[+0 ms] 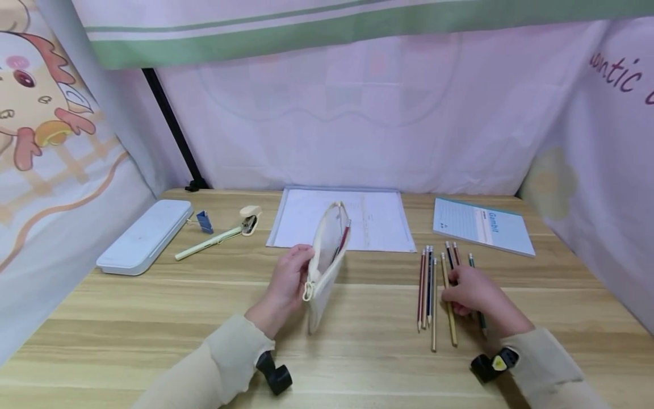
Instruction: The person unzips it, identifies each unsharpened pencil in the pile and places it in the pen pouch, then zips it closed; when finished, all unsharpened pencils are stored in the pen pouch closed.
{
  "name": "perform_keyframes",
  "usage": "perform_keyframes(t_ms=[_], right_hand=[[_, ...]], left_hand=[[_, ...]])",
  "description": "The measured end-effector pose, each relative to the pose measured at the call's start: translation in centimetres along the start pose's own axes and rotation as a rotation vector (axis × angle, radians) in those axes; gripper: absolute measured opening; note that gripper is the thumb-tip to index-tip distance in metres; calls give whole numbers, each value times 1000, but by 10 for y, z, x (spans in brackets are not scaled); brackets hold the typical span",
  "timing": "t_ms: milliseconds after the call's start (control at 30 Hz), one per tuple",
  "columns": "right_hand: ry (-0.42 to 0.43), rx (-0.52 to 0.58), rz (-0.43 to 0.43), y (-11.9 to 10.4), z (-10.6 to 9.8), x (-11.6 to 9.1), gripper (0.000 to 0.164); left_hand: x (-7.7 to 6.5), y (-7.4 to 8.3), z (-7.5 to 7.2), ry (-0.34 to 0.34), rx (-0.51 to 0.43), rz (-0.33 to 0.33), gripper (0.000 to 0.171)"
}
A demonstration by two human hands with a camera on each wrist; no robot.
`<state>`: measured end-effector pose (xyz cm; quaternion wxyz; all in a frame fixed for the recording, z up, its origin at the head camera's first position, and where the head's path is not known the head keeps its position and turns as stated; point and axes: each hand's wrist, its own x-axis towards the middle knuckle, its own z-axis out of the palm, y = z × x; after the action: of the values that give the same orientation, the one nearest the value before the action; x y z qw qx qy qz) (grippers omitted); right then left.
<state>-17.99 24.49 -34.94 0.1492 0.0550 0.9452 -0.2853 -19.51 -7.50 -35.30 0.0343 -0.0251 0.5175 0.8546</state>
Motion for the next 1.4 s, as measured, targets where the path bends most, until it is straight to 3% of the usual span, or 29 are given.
perform_keyframes(t_ms=[133, 367, 467, 600, 733, 867, 1133, 1400], right_hand=[[-4, 35, 0, 4, 0, 0, 38], [-4, 59, 7, 7, -1, 1, 41], [-6, 66, 2, 8, 0, 1, 44], [-11, 76, -9, 7, 0, 0, 45], [-11, 82, -8, 7, -1, 0, 44], [-10, 85, -4, 8, -2, -1, 44], [3, 135, -11, 10, -1, -3, 40], [33, 361, -59, -2, -2, -5, 51]], left_hand=[[-1, 5, -6, 79, 54, 36, 13], [4, 10, -14, 253, 321, 149, 2], [4, 13, -16, 271, 389, 185, 1], [4, 17, -20, 284, 555, 259, 7], [7, 18, -25, 299, 684, 263, 11], [6, 17, -23, 282, 636, 246, 9], [-4, 18, -4, 155, 502, 296, 5], [-6, 12, 15, 76, 449, 246, 6]])
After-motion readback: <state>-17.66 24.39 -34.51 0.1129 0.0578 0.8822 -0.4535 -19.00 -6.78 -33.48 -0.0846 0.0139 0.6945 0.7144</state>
